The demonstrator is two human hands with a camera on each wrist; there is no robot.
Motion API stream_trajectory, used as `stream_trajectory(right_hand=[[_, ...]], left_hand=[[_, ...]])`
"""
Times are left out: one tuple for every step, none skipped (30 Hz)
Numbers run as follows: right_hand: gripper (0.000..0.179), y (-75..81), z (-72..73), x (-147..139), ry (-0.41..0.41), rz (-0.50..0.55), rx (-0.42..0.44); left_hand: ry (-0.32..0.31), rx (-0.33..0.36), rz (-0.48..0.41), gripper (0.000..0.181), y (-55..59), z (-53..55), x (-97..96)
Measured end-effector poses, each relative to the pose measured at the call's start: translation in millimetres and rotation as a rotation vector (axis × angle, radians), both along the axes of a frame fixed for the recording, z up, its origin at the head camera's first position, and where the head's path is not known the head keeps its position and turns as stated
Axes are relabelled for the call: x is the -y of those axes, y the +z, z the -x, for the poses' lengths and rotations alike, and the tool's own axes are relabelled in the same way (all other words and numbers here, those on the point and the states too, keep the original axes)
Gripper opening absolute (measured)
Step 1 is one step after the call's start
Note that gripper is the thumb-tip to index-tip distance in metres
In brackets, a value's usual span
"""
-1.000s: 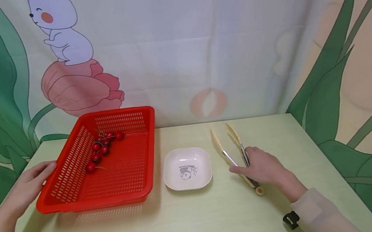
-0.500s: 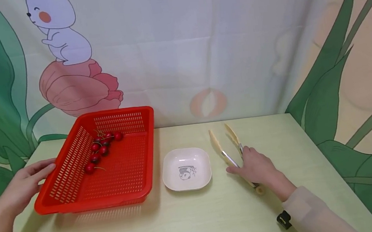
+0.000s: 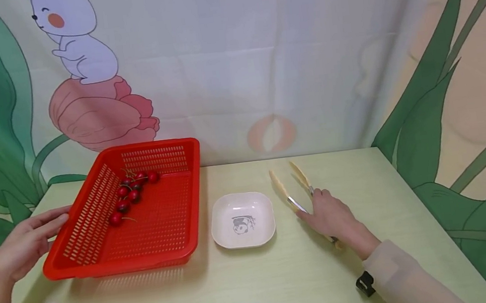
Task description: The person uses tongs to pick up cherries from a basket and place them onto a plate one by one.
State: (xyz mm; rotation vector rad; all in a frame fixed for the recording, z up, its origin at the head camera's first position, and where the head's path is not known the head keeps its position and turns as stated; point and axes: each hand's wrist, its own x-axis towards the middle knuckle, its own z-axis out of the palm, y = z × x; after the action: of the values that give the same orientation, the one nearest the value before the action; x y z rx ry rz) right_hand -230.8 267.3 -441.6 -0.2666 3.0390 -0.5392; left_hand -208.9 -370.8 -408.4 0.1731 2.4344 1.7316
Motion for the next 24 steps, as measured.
stream_trajectory(right_hand=[[0.055,-0.3,0.5,0.3,0.003,-0.002,-0.003],[0.055,-0.3,0.9,0.8,0.002,-0.004,-0.003],[0.056,-0.3,1.2,1.0,0.004,-0.008,-0.006],[0.057,-0.3,1.3,1.2,0.006,-0.009,-0.008],[0.057,-0.2,1.3,1.3,0.009,-0.009,-0.010],[0.058,-0.4,1.4,1.3,0.015,-0.011,-0.015],[0.059,-0.4,1.5,1.4,0.023,-0.009,-0.018],[0.060,-0.6,1.5,1.4,0.032,-0.008,-0.020],[0.060,-0.9,1.5,1.4,0.041,-0.007,-0.023],[0.061,-0.7,1.6,1.5,0.050,-0.003,-0.024],[0.060,-0.6,1.9,1.5,0.059,-0.002,-0.026],[0.059,-0.5,2.2,1.6,0.067,-0.005,-0.030],[0.057,-0.4,2.6,1.4,0.071,-0.009,-0.036],[0.056,-0.3,3.2,1.1,0.074,-0.013,-0.047],[0.054,0.2,3.8,0.9,0.075,-0.013,-0.059],[0.054,0.4,4.4,0.4,0.074,-0.013,-0.073],[0.054,0.8,5.3,-0.1,0.073,-0.011,-0.087],[0.056,1.2,6.3,-0.8,0.071,-0.008,-0.102],[0.059,1.6,7.3,-1.4,0.067,-0.002,-0.113],[0.061,2.1,8.3,-2.0,0.063,0.007,-0.124],[0.065,2.6,9.2,-2.5,0.060,0.014,-0.129],[0.068,2.9,10.1,-3.1,0.057,0.019,-0.133],[0.069,3.2,11.2,-3.5,0.054,0.026,-0.135],[0.070,3.4,12.0,-3.8,0.051,0.035,-0.135]], left_hand=[[-0.002,0.009,-0.016,0.061,-0.3,0.0,0.9],[-0.005,0.015,-0.033,0.060,-0.9,-0.1,1.9],[-0.009,0.020,-0.047,0.058,-1.5,-0.1,2.7],[-0.013,0.024,-0.062,0.057,-2.1,-0.1,3.6],[-0.013,0.026,-0.069,0.056,-2.4,-0.1,4.0],[-0.016,0.026,-0.074,0.055,-2.7,0.1,4.6],[-0.015,0.027,-0.079,0.054,-3.0,0.4,4.7],[-0.018,0.022,-0.075,0.054,-3.1,0.8,4.9],[-0.017,0.019,-0.069,0.055,-3.2,1.0,5.0],[-0.017,0.016,-0.066,0.055,-3.5,1.3,5.3],[-0.016,0.014,-0.061,0.057,-3.6,1.5,5.4],[-0.016,0.016,-0.065,0.057,-3.9,1.9,5.6],[-0.016,0.019,-0.072,0.057,-4.1,2.1,5.9],[-0.016,0.024,-0.081,0.057,-4.3,2.3,6.2],[-0.017,0.029,-0.091,0.056,-4.4,2.3,6.5],[-0.019,0.034,-0.102,0.054,-4.5,2.6,6.9],[-0.022,0.037,-0.111,0.053,-4.5,2.8,7.2],[-0.024,0.039,-0.119,0.051,-4.5,3.1,7.5],[-0.027,0.039,-0.121,0.050,-4.4,3.3,7.9],[-0.030,0.039,-0.121,0.049,-4.2,3.4,8.0],[-0.032,0.038,-0.119,0.047,-4.1,3.7,8.1],[-0.033,0.038,-0.118,0.047,-3.7,3.8,8.0],[-0.035,0.038,-0.115,0.047,-3.6,4.0,8.0],[-0.036,0.040,-0.115,0.046,-3.3,4.1,7.8]])
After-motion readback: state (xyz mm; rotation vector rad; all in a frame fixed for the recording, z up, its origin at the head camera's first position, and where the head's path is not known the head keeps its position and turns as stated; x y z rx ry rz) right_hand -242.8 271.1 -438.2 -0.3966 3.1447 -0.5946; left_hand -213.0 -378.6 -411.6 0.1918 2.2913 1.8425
